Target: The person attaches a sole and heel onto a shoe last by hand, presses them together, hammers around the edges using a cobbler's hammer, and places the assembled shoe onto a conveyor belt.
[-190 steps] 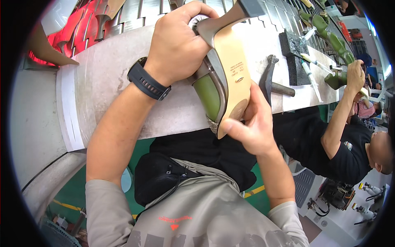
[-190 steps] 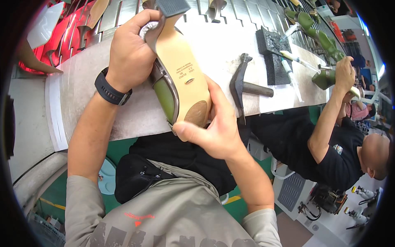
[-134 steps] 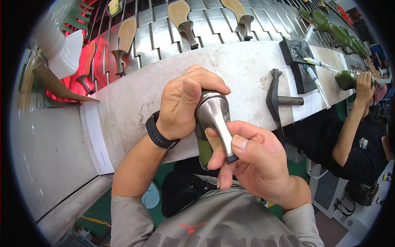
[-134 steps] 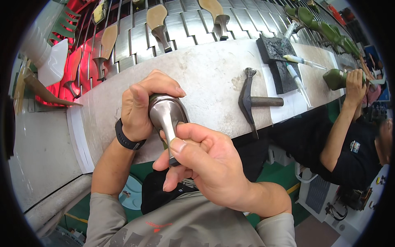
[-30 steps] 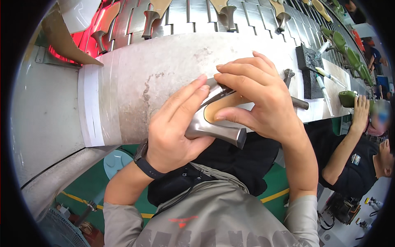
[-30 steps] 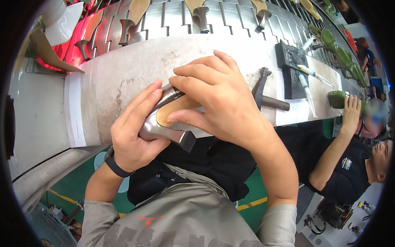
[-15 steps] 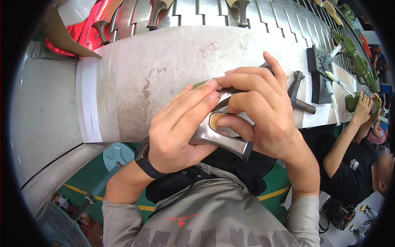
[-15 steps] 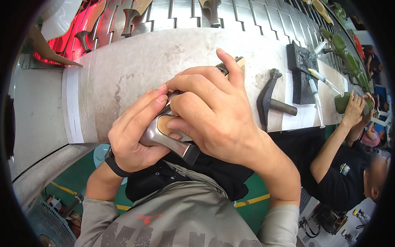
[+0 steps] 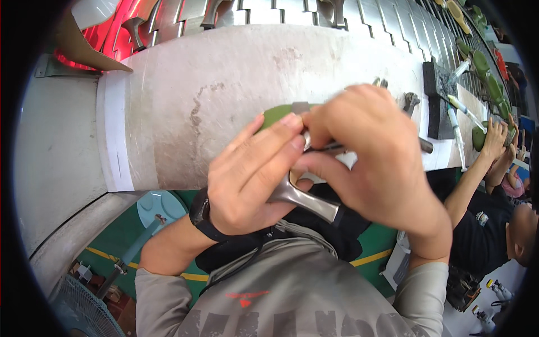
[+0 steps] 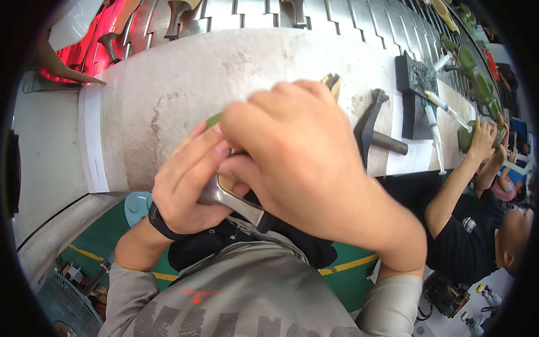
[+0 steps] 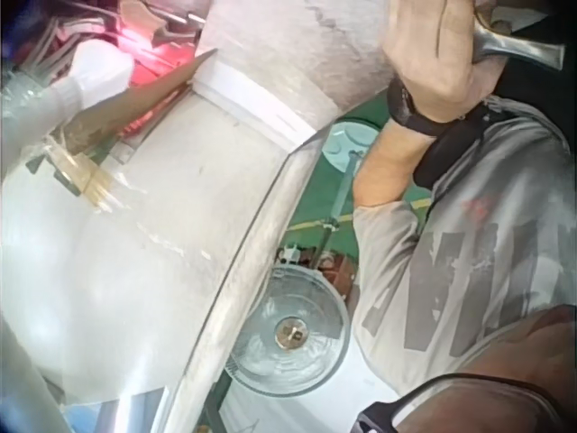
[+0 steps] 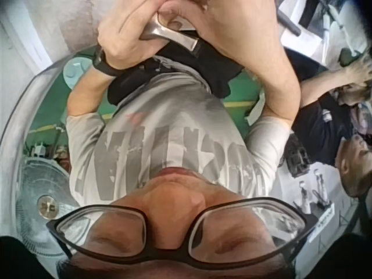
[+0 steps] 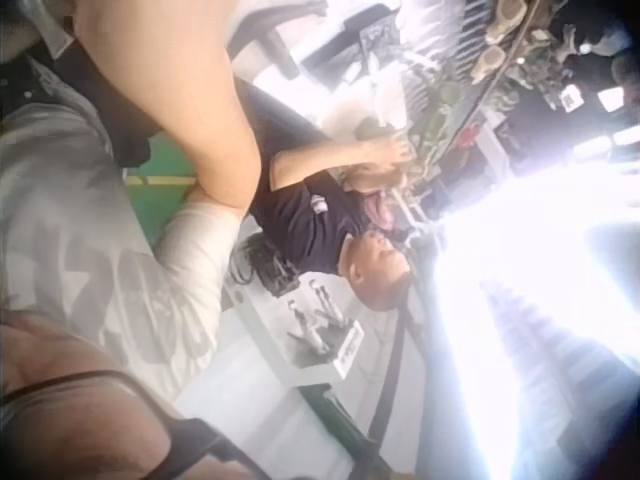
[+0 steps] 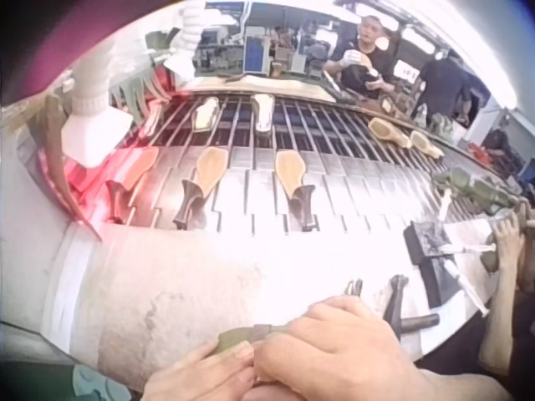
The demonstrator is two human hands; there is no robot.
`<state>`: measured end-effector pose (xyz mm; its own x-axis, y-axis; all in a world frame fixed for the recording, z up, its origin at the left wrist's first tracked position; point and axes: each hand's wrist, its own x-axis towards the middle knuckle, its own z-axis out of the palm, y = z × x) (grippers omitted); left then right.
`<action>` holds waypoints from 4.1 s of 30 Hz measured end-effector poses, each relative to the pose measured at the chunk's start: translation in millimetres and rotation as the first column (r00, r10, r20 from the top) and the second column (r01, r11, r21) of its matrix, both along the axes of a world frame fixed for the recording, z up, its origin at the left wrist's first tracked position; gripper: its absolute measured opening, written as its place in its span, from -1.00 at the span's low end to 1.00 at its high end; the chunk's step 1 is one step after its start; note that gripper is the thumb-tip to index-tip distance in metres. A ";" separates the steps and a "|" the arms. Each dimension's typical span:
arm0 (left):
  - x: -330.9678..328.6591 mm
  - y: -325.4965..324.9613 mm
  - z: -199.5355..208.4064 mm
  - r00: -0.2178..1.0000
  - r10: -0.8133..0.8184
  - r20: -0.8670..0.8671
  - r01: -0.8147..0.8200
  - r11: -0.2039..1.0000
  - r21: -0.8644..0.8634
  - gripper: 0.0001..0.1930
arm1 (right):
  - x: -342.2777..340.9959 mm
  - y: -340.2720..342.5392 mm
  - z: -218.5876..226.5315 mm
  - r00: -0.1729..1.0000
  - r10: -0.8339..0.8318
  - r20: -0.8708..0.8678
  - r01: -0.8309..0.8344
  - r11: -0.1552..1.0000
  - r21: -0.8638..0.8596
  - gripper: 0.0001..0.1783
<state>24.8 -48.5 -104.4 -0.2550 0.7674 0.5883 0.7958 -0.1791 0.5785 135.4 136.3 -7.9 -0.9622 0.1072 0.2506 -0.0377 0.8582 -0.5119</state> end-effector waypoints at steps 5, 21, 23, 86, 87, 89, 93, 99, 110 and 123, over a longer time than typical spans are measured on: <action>6.6 7.2 0.7 0.971 0.125 0.203 -0.137 0.990 0.044 -0.32 | -2.1 5.5 -16.0 0.998 -0.045 -0.040 0.049 0.991 0.120 -0.58; 9.3 15.2 24.7 0.993 -0.007 0.121 0.032 0.978 -0.207 -0.27 | 26.3 36.3 -40.2 0.990 0.052 -0.128 -0.037 0.992 0.118 -0.51; 9.2 17.4 22.2 0.993 -0.014 0.115 0.036 0.979 -0.199 -0.27 | 27.3 35.6 -38.2 0.992 0.035 -0.120 -0.022 0.994 0.110 -0.54; -9.9 89.7 19.5 0.959 -0.278 0.059 0.279 0.885 -0.373 0.02 | 125.6 55.4 -49.4 0.893 -0.399 -0.209 0.378 0.916 -0.133 -0.54; -9.2 87.0 20.7 0.964 -0.258 0.068 0.264 0.882 -0.390 0.03 | 127.9 46.2 -33.5 0.895 -0.431 -0.116 0.394 0.885 -0.247 -0.65; -8.3 87.0 25.5 0.968 -0.245 0.060 0.249 0.889 -0.383 0.03 | 125.2 41.4 -19.0 0.868 -0.366 -0.337 0.277 0.918 -0.283 -0.66; -10.2 90.6 22.9 0.962 -0.261 0.079 0.272 0.894 -0.357 0.06 | 98.9 37.4 -48.4 0.875 -0.282 -0.393 0.121 0.915 -0.386 -0.67; -12.3 89.4 21.9 0.959 -0.261 0.112 0.284 0.890 -0.357 0.08 | 92.4 1.9 -51.5 0.877 -0.347 -0.333 0.221 0.905 -0.363 -0.62; -15.1 80.6 19.0 0.939 -0.331 0.087 0.342 0.896 -0.282 0.19 | 92.8 -36.7 -68.6 0.900 -0.343 -0.270 0.097 0.760 -0.643 -0.68; -20.3 73.0 13.5 0.923 -0.375 0.086 0.383 0.875 -0.295 0.33 | 101.6 -54.5 -105.6 0.827 -0.372 -0.422 0.116 0.846 -0.520 -0.62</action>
<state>4.5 24.5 -90.9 0.0792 0.9469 0.3115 0.6861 -0.2785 0.6721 237.0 81.8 -113.5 -0.6451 0.5446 0.5360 -0.2133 0.5453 -0.8107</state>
